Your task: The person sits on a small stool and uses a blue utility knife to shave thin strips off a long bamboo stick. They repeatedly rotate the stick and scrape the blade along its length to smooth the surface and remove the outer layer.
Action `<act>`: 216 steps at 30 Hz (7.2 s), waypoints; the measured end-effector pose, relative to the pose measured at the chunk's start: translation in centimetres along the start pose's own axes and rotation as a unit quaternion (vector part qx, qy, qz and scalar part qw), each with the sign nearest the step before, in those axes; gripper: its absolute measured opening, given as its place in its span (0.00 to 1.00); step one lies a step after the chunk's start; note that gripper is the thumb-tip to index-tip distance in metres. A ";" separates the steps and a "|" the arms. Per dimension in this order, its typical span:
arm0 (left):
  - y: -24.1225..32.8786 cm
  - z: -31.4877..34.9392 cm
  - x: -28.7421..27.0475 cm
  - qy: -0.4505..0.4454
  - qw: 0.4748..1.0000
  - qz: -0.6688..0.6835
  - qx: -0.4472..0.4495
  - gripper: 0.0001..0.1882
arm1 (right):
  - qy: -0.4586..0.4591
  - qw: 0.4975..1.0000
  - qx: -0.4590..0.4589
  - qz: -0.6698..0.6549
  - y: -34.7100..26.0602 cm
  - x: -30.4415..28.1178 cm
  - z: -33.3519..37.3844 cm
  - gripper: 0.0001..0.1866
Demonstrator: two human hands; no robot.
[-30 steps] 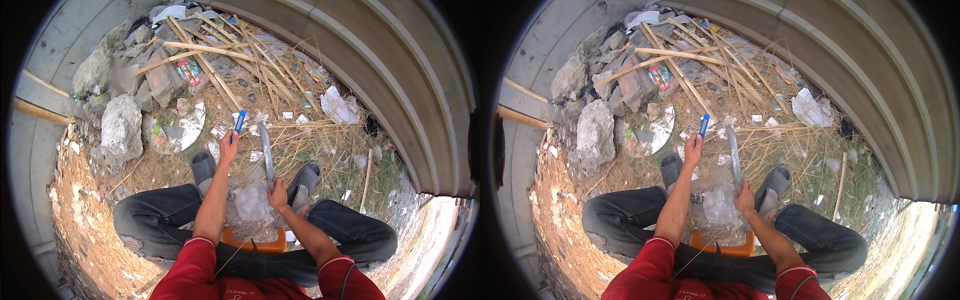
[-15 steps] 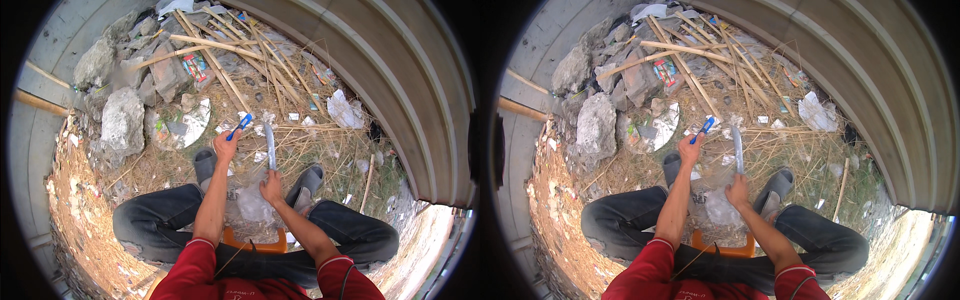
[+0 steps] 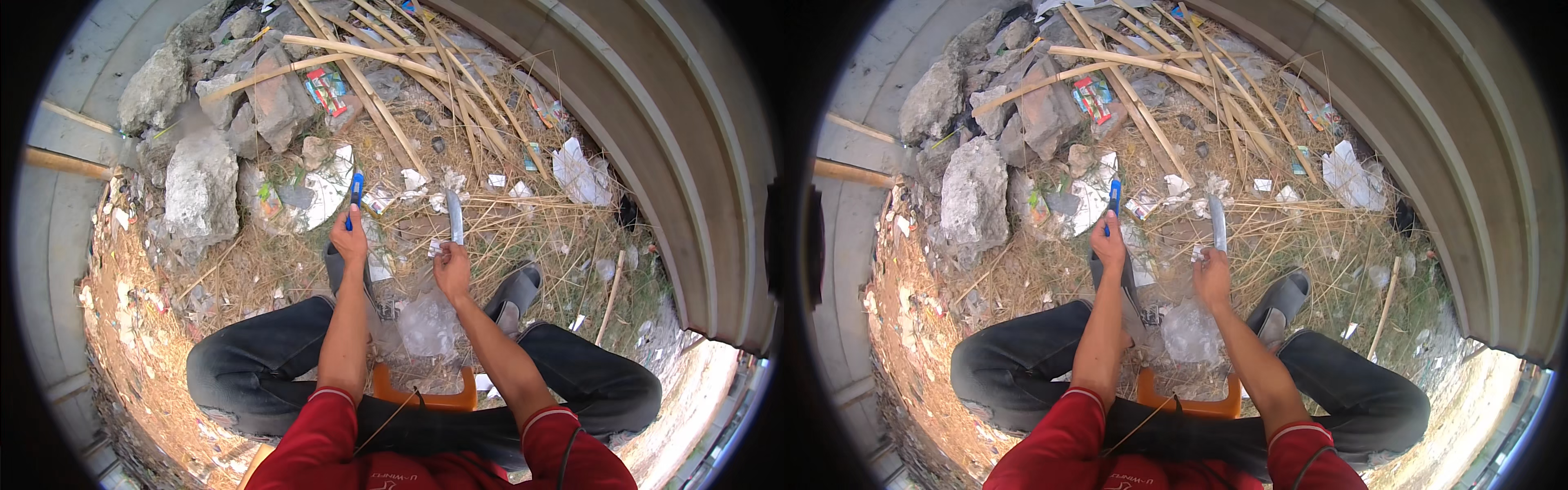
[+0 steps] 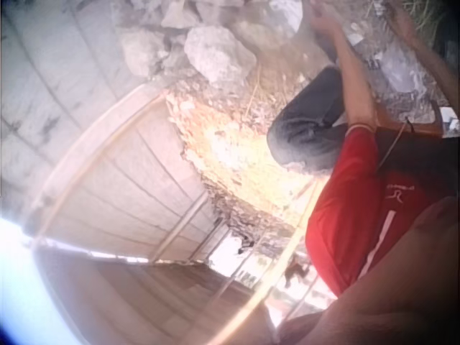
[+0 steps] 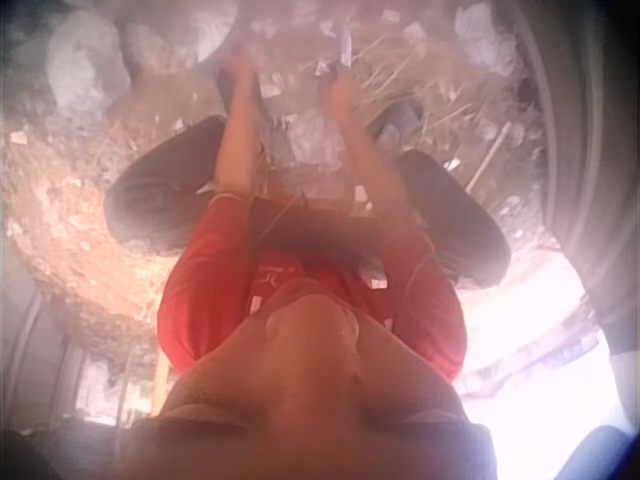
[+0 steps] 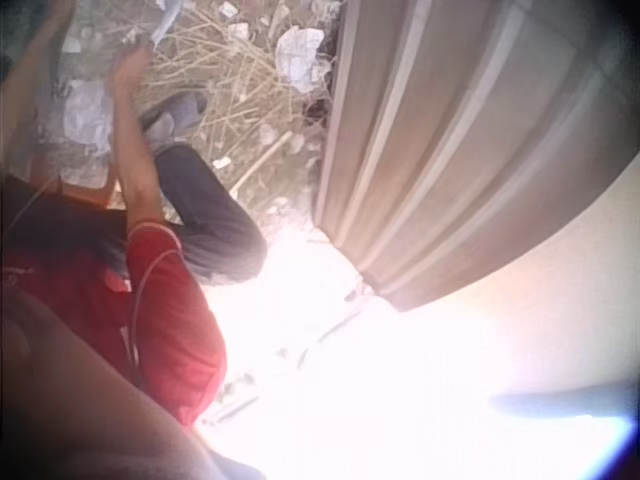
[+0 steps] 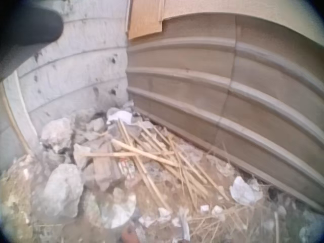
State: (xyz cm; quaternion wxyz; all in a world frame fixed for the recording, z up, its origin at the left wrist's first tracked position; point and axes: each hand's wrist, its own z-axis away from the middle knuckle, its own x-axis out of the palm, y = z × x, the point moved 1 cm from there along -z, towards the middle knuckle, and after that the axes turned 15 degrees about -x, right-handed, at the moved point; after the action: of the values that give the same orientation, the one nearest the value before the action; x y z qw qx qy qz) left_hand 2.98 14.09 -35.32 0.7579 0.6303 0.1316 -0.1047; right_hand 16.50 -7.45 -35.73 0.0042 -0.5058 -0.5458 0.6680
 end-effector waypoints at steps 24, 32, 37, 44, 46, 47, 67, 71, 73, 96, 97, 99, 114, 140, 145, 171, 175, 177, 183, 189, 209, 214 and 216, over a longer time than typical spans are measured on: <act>-4.9 1.1 -1.8 0.009 0.993 -0.117 0.027 0.25 | -0.115 0.974 0.138 0.135 1.2 8.1 -12.9 0.10; -4.2 0.9 -2.2 0.030 0.988 -0.150 -0.012 0.30 | -0.345 0.935 -0.031 0.081 -3.1 -1.0 -15.9 0.05; -3.8 1.2 -1.9 0.035 0.990 -0.134 -0.002 0.30 | -0.209 0.977 0.028 -0.016 -5.2 -10.5 -26.7 0.08; -4.0 1.3 -2.4 0.029 0.988 -0.154 0.010 0.30 | 0.149 0.985 -0.040 -0.078 -7.3 -19.6 -32.1 0.14; -3.7 1.1 -2.2 0.049 0.989 -0.141 -0.013 0.30 | 0.027 0.997 -0.045 -0.048 -8.4 -20.4 -29.6 0.14; -3.6 1.3 -2.0 0.056 0.989 -0.134 -0.025 0.31 | -0.006 0.994 -0.100 0.031 -7.9 -21.2 -28.6 0.13; 23.8 23.2 5.8 -0.490 0.850 0.192 0.037 0.24 | -0.047 0.994 0.092 -0.047 0.0 -49.3 -0.4 0.13; 26.5 25.1 6.1 -0.497 0.854 0.138 0.066 0.25 | 0.037 0.967 0.152 0.203 12.4 -47.8 6.5 0.16; 27.1 24.7 6.1 -0.481 0.864 0.135 0.054 0.25 | 0.039 0.928 0.222 0.297 21.9 -45.8 12.6 0.18; 33.9 18.8 -0.4 -0.461 0.884 0.045 0.059 0.26 | 0.297 0.920 0.105 0.231 20.4 -35.1 27.5 0.18; 34.4 18.6 -1.2 -0.459 0.885 0.051 0.052 0.26 | 0.294 0.924 0.103 0.220 18.5 -36.3 26.1 0.19; 35.3 18.3 -2.8 -0.461 0.883 0.068 0.051 0.26 | 0.286 0.931 0.105 0.200 15.6 -38.2 24.2 0.21; 30.8 12.5 -13.4 -0.309 0.943 0.119 -0.027 0.23 | 0.225 0.781 0.472 0.341 33.1 -40.8 35.6 0.32; 34.7 20.3 -11.9 -0.490 0.867 0.069 0.049 0.17 | 0.322 0.849 0.112 0.404 16.7 -52.9 21.9 0.13; 34.9 18.9 -13.1 -0.507 0.855 0.097 0.036 0.21 | 0.343 0.890 -0.076 0.291 6.9 -56.6 10.6 0.13; 34.8 19.0 -12.7 -0.528 0.842 0.084 0.070 0.18 | 0.009 0.956 -0.234 -0.179 -22.8 -36.6 -10.4 0.14; 34.4 18.7 -11.6 -0.556 0.823 0.102 0.052 0.18 | 0.015 0.951 -0.215 -0.221 -22.4 -36.7 -10.7 0.14; 34.8 18.8 -11.2 -0.566 0.817 0.108 0.020 0.18 | -0.003 0.944 -0.210 -0.255 -21.7 -36.8 -10.9 0.15; 33.9 19.2 -9.8 -0.560 0.814 0.156 0.006 0.22 | 0.028 0.918 -0.200 -0.340 -23.0 -36.2 -10.8 0.16; 34.2 20.1 -8.2 -0.549 0.817 0.176 0.009 0.24 | 0.095 0.910 -0.300 -0.272 -23.7 -33.9 -12.0 0.12; 37.9 21.2 -14.0 -0.139 0.868 -0.133 0.458 0.18 | -0.127 0.884 -0.421 -0.161 -26.6 -32.6 -11.1 0.17; 43.5 20.2 -16.4 -0.093 0.751 -0.348 0.554 0.19 | -0.168 0.857 -0.475 -0.109 -26.6 -35.3 -11.1 0.16; 42.5 18.8 -16.8 -0.234 0.774 -0.427 0.405 0.20 | -0.161 0.843 -0.501 -0.114 -26.4 -35.3 -10.9 0.16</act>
State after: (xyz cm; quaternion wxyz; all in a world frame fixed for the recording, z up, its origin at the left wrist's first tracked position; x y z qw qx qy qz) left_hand 2.22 3.34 12.92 0.3178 0.7137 0.1512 -0.6057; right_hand 26.69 -8.51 8.50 -0.2620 -0.2587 -0.8526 0.3709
